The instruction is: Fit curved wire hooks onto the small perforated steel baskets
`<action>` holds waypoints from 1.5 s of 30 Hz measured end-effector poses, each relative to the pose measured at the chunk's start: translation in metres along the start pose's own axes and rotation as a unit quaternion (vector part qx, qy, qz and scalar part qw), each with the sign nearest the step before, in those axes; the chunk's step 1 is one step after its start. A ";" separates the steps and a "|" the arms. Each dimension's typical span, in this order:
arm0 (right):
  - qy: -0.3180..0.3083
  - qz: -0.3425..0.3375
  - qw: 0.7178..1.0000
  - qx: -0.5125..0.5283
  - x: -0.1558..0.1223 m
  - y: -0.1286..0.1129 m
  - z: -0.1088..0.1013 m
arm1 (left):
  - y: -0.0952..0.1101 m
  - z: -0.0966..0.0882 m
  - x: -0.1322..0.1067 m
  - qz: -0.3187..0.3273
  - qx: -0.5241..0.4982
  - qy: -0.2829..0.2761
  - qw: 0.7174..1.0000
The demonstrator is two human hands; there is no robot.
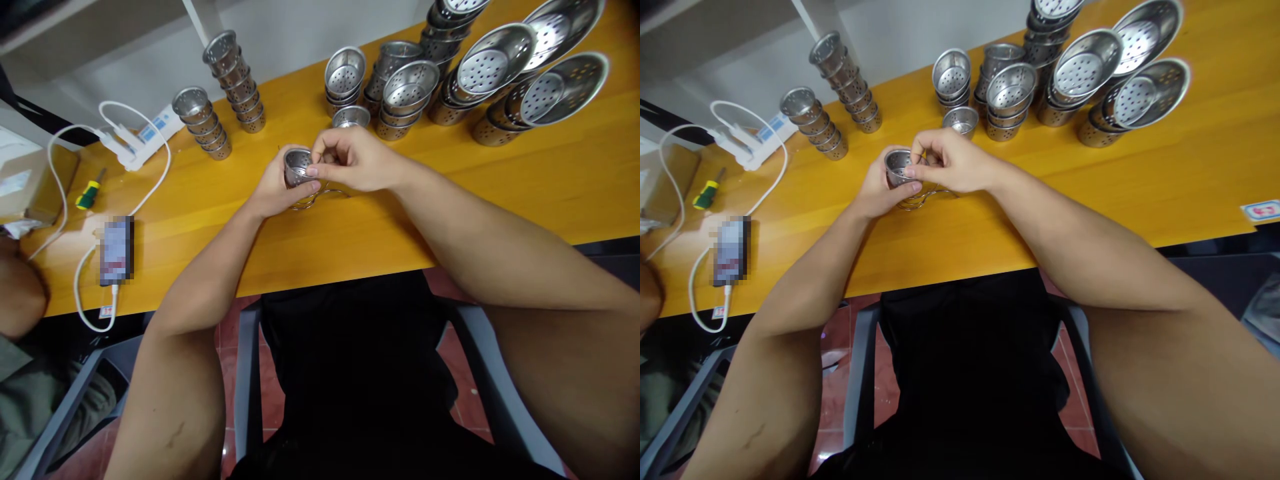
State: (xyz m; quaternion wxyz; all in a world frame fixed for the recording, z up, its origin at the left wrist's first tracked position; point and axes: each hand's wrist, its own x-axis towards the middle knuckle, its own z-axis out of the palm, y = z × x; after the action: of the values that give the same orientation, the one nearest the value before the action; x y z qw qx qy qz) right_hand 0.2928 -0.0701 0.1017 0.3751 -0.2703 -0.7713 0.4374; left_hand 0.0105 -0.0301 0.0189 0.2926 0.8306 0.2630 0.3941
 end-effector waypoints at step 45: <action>0.046 -0.024 0.969 -0.242 -0.007 0.010 -0.011 | -0.056 0.001 -0.002 0.019 -0.008 0.011 1.000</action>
State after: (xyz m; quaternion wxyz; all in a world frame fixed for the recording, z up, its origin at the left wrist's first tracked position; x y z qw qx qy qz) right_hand 0.3066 -0.0652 0.0944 0.3443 -0.3547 -0.8420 0.2162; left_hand -0.0020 0.0071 -0.0217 0.2888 0.8284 0.2476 0.4110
